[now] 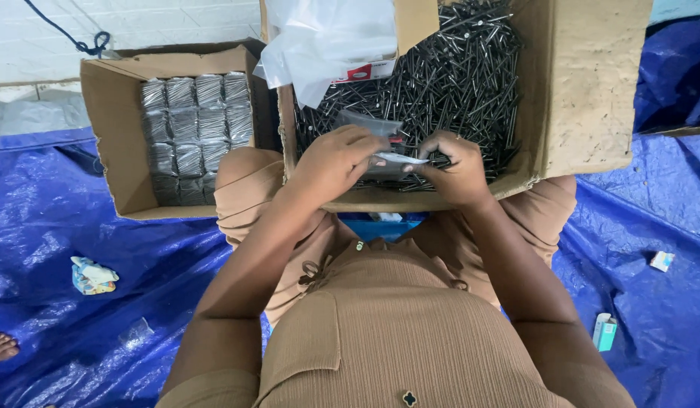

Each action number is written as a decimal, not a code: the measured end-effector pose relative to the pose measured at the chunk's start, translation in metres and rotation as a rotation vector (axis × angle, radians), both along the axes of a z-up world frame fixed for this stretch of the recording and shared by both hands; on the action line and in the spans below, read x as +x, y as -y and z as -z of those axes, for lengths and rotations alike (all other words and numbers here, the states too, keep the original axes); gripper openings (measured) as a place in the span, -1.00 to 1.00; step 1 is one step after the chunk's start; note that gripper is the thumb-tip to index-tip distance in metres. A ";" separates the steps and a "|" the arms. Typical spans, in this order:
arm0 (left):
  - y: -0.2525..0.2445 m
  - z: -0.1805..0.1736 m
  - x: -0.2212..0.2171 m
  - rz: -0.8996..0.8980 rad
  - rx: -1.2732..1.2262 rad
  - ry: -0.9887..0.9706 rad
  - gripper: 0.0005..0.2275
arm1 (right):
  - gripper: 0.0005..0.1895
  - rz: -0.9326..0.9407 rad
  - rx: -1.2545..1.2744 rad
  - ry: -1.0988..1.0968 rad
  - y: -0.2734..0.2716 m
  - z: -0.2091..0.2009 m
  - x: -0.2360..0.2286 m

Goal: Packing loose metal nails from a large bulk box into smaller individual plastic bags for distribution.

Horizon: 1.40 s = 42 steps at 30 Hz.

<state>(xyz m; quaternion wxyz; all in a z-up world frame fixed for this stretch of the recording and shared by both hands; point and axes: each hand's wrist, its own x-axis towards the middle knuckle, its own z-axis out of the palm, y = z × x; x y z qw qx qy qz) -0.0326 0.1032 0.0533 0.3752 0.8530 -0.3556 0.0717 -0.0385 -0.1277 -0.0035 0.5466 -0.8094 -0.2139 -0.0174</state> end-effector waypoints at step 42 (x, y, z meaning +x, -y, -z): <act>0.001 0.009 -0.009 0.012 0.051 0.362 -0.85 | -0.89 -0.262 -0.332 0.325 -0.003 -0.047 0.000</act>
